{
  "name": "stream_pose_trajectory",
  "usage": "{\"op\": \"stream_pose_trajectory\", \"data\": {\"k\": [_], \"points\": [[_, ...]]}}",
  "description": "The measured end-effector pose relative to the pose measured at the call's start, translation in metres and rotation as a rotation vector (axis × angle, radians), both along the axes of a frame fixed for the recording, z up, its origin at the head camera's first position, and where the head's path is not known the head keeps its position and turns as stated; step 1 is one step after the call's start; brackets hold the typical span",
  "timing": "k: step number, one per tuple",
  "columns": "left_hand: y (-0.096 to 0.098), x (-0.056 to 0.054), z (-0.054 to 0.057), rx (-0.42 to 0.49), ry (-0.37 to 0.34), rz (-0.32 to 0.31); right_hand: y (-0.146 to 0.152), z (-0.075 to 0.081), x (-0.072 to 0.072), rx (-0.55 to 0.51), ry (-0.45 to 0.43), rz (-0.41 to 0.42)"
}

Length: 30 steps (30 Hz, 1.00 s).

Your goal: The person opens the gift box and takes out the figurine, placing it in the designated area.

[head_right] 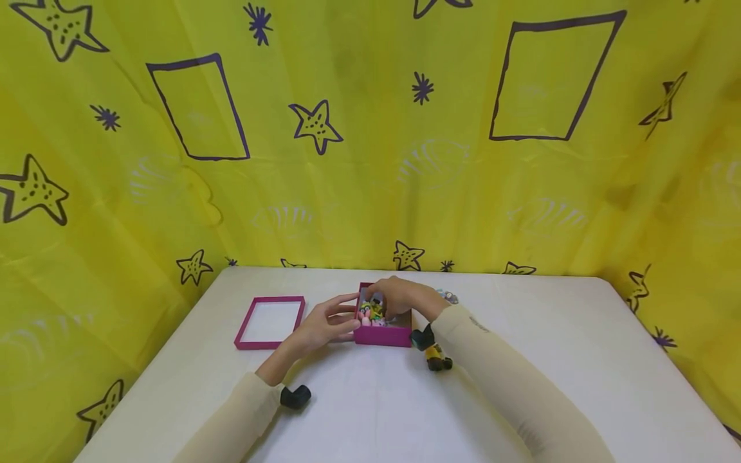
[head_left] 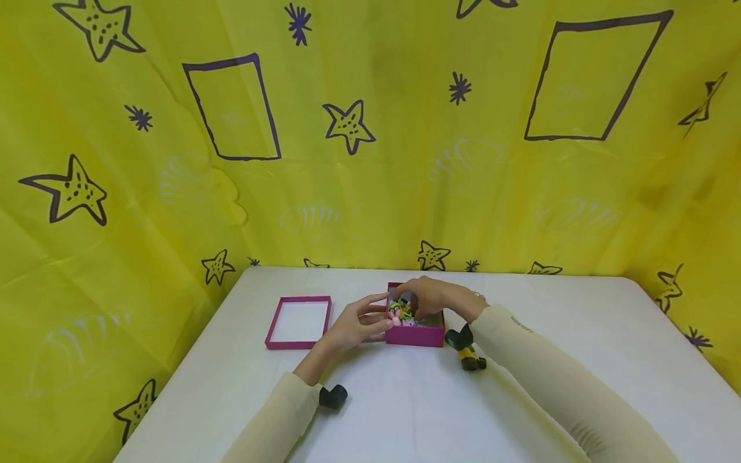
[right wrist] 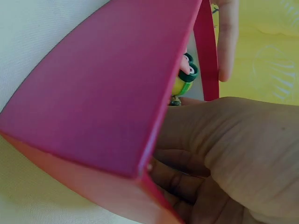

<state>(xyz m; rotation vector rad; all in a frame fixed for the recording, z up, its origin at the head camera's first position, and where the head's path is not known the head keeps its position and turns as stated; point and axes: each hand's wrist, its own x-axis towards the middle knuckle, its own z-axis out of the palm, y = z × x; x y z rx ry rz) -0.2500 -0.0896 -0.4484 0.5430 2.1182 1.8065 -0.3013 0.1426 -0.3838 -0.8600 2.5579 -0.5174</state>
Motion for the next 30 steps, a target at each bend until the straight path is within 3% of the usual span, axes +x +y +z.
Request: {"op": "stream_pose_trajectory", "data": {"k": [12, 30], "points": [[-0.0011, -0.0006, 0.0006, -0.02, 0.009, 0.005, -0.002, -0.0044, -0.0013, 0.021, 0.071, 0.011], [-0.0001, 0.0002, 0.0007, -0.034, 0.027, 0.018, 0.0025, 0.0, 0.0027, -0.044, 0.042, 0.034]]}}
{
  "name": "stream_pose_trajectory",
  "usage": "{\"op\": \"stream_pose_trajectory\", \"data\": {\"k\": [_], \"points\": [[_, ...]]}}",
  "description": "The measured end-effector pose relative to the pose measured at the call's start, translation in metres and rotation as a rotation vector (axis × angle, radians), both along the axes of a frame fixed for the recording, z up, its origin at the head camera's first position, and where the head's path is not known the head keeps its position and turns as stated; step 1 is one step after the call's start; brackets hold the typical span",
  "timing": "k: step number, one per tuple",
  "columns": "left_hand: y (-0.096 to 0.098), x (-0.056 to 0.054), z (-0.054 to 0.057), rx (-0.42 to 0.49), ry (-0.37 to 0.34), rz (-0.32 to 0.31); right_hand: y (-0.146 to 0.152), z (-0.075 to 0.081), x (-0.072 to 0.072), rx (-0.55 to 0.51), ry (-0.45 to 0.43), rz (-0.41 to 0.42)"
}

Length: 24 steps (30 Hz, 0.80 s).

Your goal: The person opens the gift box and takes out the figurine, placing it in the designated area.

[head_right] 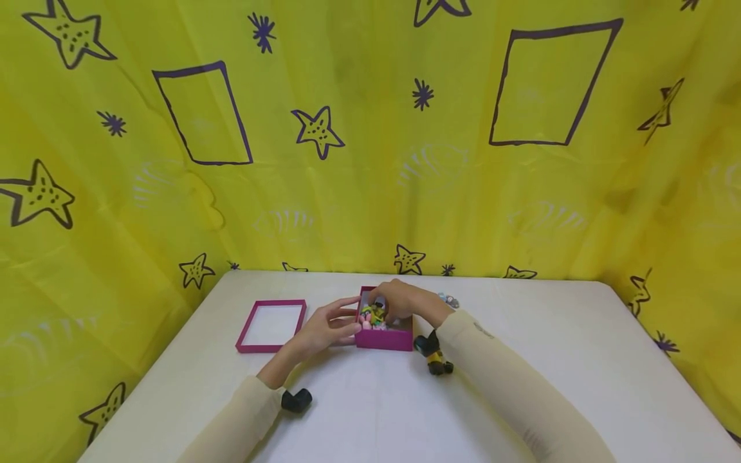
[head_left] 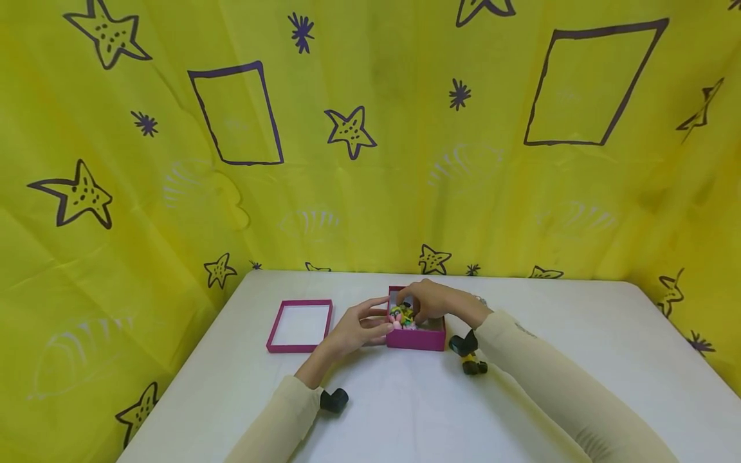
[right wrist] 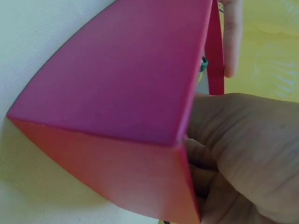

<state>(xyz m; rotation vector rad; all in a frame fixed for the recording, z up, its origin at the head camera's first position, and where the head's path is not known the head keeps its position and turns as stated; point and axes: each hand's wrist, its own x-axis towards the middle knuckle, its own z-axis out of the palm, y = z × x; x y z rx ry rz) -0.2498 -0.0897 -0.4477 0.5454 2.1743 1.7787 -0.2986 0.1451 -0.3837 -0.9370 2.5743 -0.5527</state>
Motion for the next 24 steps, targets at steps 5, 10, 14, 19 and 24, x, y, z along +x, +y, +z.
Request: {"op": "stream_pose_trajectory", "data": {"k": [5, 10, 14, 19, 24], "points": [[0.0, 0.0, -0.001, -0.005, -0.001, 0.002, 0.004, -0.001, -0.001, -0.019, 0.019, 0.017], [0.0, -0.001, -0.003, 0.0, -0.001, 0.003, 0.007, -0.003, -0.003, -0.018, 0.049, 0.022], [0.0, -0.002, -0.003, 0.008, -0.012, 0.001, 0.009, -0.001, -0.003, -0.03, 0.035, 0.001], [0.0, -0.002, -0.003, 0.009, -0.021, 0.0, 0.013, 0.004, -0.001, -0.077, 0.03, -0.009], [-0.001, -0.002, -0.004, -0.006, -0.023, 0.007, 0.015, 0.006, 0.0, -0.109, 0.058, 0.012]]}}
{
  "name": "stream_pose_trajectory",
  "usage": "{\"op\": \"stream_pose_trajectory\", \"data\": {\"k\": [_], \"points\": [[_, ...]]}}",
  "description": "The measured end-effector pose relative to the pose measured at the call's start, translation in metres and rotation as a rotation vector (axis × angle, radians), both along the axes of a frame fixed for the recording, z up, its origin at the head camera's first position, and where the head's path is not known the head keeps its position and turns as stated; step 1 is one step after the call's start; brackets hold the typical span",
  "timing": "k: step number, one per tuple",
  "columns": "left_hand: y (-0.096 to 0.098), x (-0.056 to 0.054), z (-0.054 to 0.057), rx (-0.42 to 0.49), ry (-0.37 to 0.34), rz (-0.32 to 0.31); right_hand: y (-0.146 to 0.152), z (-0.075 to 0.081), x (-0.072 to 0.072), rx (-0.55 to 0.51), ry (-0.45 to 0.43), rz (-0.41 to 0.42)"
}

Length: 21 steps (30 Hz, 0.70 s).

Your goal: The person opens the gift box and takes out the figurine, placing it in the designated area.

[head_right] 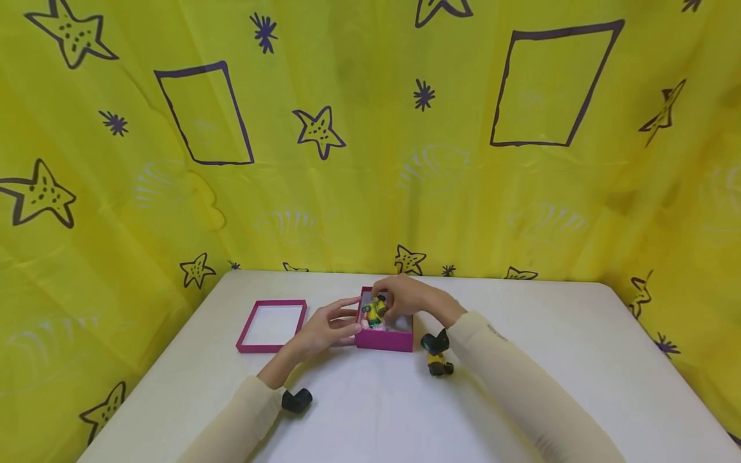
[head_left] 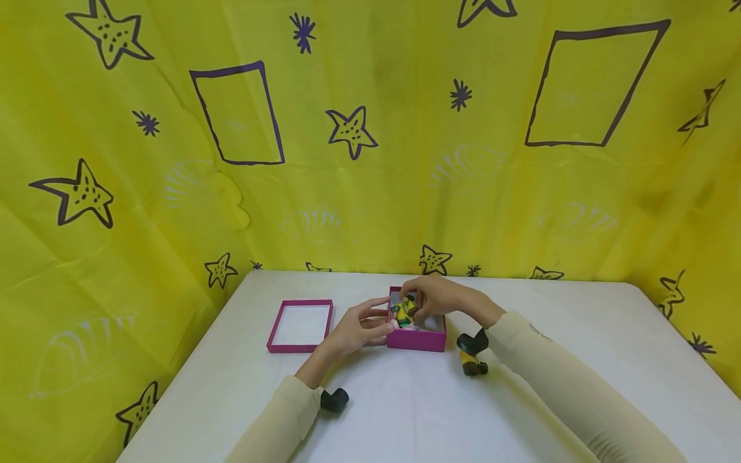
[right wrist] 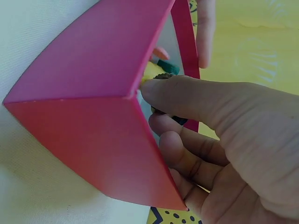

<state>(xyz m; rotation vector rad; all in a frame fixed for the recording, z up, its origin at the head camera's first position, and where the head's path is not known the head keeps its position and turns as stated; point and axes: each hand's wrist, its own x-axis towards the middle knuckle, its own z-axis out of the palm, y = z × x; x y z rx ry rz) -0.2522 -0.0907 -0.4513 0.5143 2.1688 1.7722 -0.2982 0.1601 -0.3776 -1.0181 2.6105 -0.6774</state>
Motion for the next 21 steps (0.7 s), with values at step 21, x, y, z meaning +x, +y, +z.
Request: {"op": "stream_pose_trajectory", "data": {"k": [21], "points": [[0.0015, 0.0, 0.0008, -0.017, 0.003, 0.009, 0.0058, -0.0001, 0.0026, -0.127, 0.019, 0.016]]}}
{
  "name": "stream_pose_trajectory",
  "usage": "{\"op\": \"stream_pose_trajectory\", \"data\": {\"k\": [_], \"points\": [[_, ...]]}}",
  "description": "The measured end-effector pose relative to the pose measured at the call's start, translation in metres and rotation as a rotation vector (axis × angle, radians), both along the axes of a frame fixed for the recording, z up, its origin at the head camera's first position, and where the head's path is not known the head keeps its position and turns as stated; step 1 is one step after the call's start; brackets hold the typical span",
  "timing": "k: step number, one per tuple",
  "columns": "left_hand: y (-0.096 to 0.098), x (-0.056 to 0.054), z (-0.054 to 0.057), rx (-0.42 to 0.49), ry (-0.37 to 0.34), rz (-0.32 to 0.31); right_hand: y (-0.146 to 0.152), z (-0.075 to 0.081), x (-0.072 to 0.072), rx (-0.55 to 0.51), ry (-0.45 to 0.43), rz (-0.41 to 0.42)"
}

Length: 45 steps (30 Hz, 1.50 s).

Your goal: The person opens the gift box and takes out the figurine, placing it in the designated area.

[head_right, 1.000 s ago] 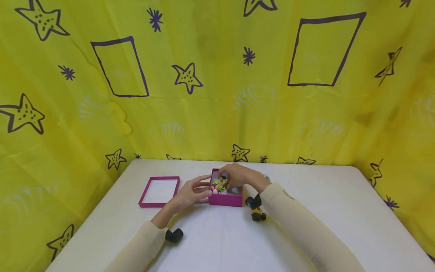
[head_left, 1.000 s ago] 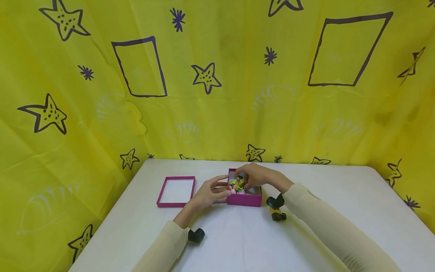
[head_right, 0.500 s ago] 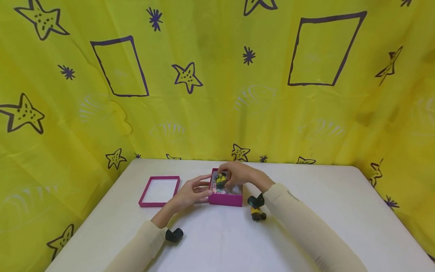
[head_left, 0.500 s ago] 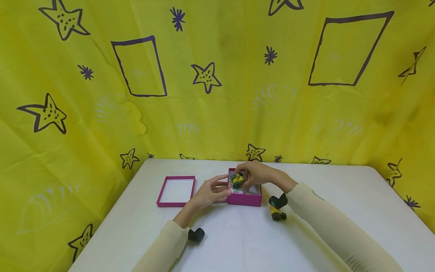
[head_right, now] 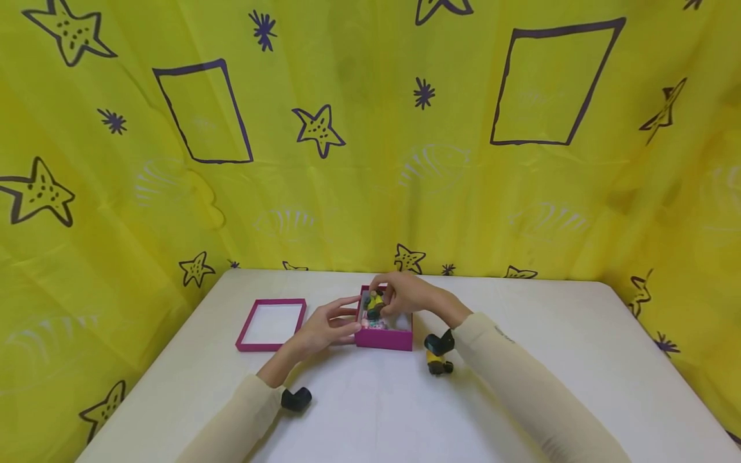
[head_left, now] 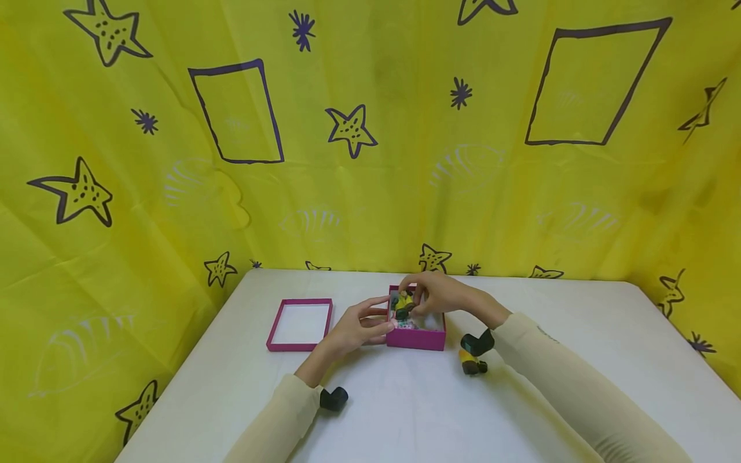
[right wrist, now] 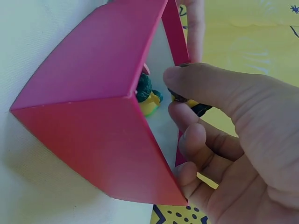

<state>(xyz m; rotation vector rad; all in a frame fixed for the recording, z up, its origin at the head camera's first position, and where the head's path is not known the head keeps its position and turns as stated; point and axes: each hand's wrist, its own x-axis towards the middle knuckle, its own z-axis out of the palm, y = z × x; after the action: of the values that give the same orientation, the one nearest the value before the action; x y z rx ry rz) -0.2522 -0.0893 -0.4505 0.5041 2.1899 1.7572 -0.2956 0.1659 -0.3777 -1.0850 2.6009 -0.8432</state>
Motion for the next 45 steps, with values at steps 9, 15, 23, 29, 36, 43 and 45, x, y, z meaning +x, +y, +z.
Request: {"op": "stream_pose_trajectory", "data": {"k": [9, 15, 23, 29, 36, 43, 45], "points": [[0.0, 0.001, 0.0, 0.004, -0.024, 0.002, 0.003, 0.0, 0.004, -0.067, -0.021, -0.01], [0.001, 0.0, 0.0, 0.011, -0.034, -0.001, 0.006, -0.001, 0.003, -0.106, -0.041, -0.035], [0.0, 0.0, 0.0, 0.014, -0.023, -0.012, 0.007, 0.0, 0.006, -0.14, -0.063, -0.045], [0.0, 0.0, 0.001, 0.013, -0.022, -0.007, 0.009, 0.002, 0.009, -0.134, -0.08, -0.07], [-0.001, 0.0, 0.001, 0.002, -0.016, -0.002, 0.014, 0.006, 0.014, -0.152, -0.093, -0.057], [-0.001, 0.0, 0.002, -0.005, -0.013, -0.002, 0.023, 0.011, 0.022, -0.141, -0.054, -0.043], [-0.001, 0.0, 0.001, -0.011, -0.007, -0.001, 0.026, 0.012, 0.024, -0.135, -0.051, -0.049]]}}
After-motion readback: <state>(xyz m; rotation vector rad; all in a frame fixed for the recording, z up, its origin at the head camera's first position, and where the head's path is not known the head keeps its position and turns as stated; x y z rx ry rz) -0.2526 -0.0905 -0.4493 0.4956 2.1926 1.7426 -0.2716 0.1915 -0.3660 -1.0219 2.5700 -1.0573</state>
